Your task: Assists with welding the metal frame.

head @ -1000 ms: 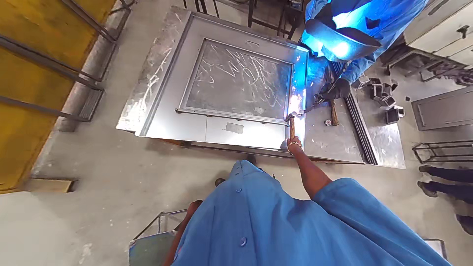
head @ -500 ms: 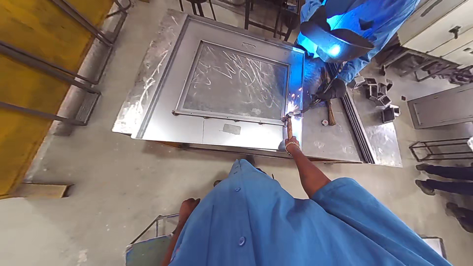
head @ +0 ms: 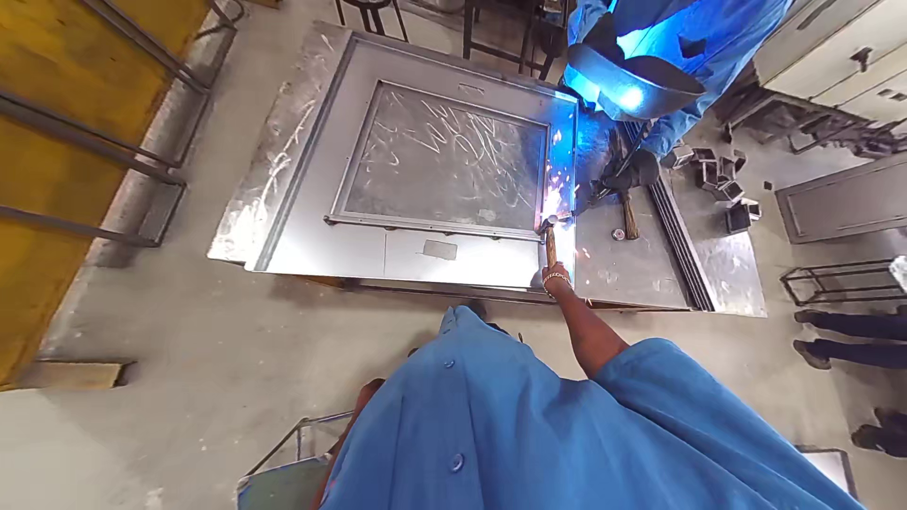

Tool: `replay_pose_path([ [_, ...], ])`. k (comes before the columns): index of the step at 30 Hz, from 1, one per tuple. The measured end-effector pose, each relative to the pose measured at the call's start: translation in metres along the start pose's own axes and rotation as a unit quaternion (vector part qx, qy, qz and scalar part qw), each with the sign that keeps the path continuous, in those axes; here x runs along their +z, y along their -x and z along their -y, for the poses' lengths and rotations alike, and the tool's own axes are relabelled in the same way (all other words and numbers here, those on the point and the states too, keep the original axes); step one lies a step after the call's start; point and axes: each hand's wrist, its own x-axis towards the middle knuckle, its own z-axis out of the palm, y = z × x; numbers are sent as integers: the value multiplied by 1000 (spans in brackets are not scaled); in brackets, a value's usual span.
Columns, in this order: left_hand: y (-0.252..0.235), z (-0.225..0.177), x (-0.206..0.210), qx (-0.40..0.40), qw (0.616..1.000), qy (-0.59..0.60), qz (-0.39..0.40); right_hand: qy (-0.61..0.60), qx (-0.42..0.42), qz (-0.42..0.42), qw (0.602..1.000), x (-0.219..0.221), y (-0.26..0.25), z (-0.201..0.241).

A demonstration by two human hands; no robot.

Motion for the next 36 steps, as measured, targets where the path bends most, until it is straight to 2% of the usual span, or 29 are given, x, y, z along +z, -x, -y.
replay_pose_path([
  [2,10,-10,-2,-8,1000,-2,-5,0,4,1,1000,0,0,0],
  [8,-5,10,1,-16,1000,10,-8,-9,17,-2,1000,-1,5,2],
  [13,1,6,-5,-18,1000,16,-14,-38,3,-17,999,-8,4,-2],
  [15,2,-3,-10,-14,1000,18,-14,-52,-13,-47,997,-25,3,0],
  [19,26,-17,-29,-12,999,42,5,-115,-64,-177,975,-35,9,4],
  [21,25,-8,-30,-21,999,33,0,-144,-71,-206,965,-35,5,8],
  [23,24,-2,-34,-17,1000,17,8,-119,-61,-171,976,-25,-4,7],
  [26,27,-5,-41,-25,1000,4,14,-4,-22,-29,999,-11,-21,7],
  [27,28,-7,-44,-26,1000,4,8,18,-20,-9,1000,-9,-22,9],
  [30,36,-31,-57,-28,999,30,-24,27,-42,-24,998,-17,-18,24],
  [32,49,-43,-59,-42,996,68,-28,-5,-43,-70,997,-17,-11,24],
  [34,52,-41,-58,-45,995,78,-28,-49,-43,-125,990,-12,-9,27],
  [36,50,-25,-52,-33,997,68,-27,-72,-31,-130,988,-7,-12,26],
])
